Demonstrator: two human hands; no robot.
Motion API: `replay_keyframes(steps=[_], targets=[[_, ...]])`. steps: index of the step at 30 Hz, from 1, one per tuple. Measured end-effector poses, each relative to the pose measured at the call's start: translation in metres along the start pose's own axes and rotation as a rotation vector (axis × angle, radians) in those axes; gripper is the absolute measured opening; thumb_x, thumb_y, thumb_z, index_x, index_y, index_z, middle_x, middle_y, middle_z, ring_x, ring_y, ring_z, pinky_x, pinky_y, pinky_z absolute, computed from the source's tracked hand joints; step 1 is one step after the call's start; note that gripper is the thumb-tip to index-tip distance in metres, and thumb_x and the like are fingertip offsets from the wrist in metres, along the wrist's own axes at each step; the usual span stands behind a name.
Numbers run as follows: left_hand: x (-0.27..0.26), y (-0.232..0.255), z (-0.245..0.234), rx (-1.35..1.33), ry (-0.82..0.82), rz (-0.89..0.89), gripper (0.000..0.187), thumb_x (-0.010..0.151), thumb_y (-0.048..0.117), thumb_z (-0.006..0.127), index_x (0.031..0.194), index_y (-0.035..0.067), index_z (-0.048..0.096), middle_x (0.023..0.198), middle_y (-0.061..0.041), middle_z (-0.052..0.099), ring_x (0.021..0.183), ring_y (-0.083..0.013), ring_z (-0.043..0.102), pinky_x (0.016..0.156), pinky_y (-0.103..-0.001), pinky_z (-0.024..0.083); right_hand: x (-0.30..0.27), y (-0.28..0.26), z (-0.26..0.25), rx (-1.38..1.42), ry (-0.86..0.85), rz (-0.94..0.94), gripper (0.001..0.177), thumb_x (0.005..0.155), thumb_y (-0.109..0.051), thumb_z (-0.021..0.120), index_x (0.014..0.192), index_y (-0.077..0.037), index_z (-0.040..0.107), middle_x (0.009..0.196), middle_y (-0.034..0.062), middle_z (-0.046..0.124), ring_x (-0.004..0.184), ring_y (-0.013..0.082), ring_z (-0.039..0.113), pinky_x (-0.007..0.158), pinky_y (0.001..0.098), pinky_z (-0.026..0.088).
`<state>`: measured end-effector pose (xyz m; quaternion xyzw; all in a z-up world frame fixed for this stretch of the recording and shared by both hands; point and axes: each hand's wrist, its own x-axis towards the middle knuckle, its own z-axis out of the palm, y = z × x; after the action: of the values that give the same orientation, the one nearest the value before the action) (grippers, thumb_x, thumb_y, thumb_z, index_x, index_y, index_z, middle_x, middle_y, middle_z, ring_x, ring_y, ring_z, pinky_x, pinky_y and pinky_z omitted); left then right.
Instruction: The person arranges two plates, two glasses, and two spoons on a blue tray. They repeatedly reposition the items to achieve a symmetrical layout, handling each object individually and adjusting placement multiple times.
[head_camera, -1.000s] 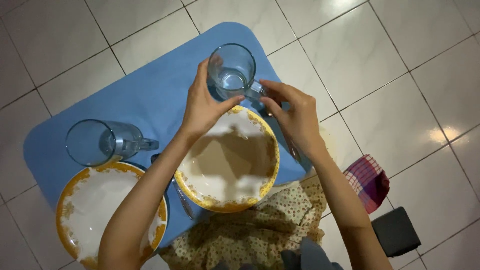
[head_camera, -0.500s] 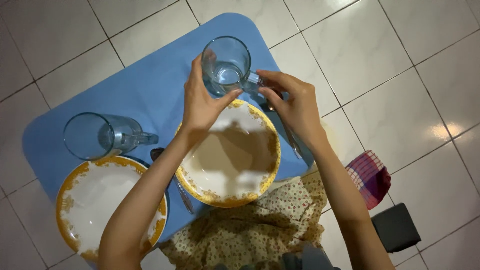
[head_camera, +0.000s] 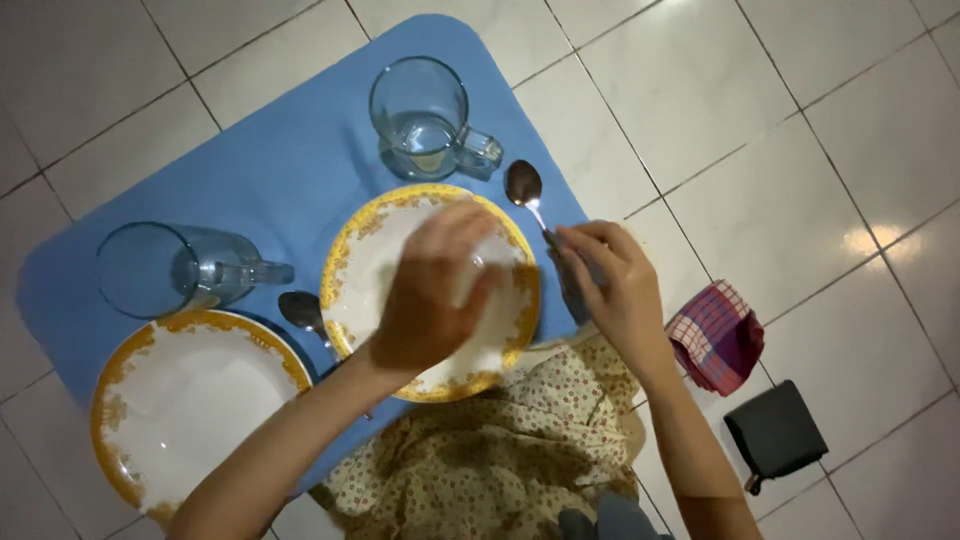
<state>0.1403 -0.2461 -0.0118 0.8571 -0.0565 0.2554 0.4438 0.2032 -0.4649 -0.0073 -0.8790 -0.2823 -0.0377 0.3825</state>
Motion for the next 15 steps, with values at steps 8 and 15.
replay_keyframes(steps=[8,15], targets=[[0.003,-0.006,0.057,0.477,-0.406,0.43,0.039,0.105,0.034,0.051,0.123,0.002,0.066,0.115,-0.013,0.066,0.125,-0.0351,0.059,0.116,-0.061,0.03,-0.043,0.013,0.006,-0.086,0.025,0.046,0.023,0.097,-0.008,0.072,0.12,-0.007,0.075,0.102,0.0077,0.069,0.087,0.0271,0.073,0.075,0.0355,0.059],[0.011,-0.008,0.071,0.723,-0.426,0.47,0.038,0.103,0.035,0.057,0.104,0.0,0.072,0.099,-0.015,0.067,0.112,-0.0353,0.064,0.116,-0.062,0.03,-0.046,0.026,0.003,-0.082,-0.109,0.075,0.036,0.09,0.004,0.068,0.124,-0.009,0.074,0.098,0.0084,0.068,0.086,0.0322,0.073,0.072,0.0435,0.06]])
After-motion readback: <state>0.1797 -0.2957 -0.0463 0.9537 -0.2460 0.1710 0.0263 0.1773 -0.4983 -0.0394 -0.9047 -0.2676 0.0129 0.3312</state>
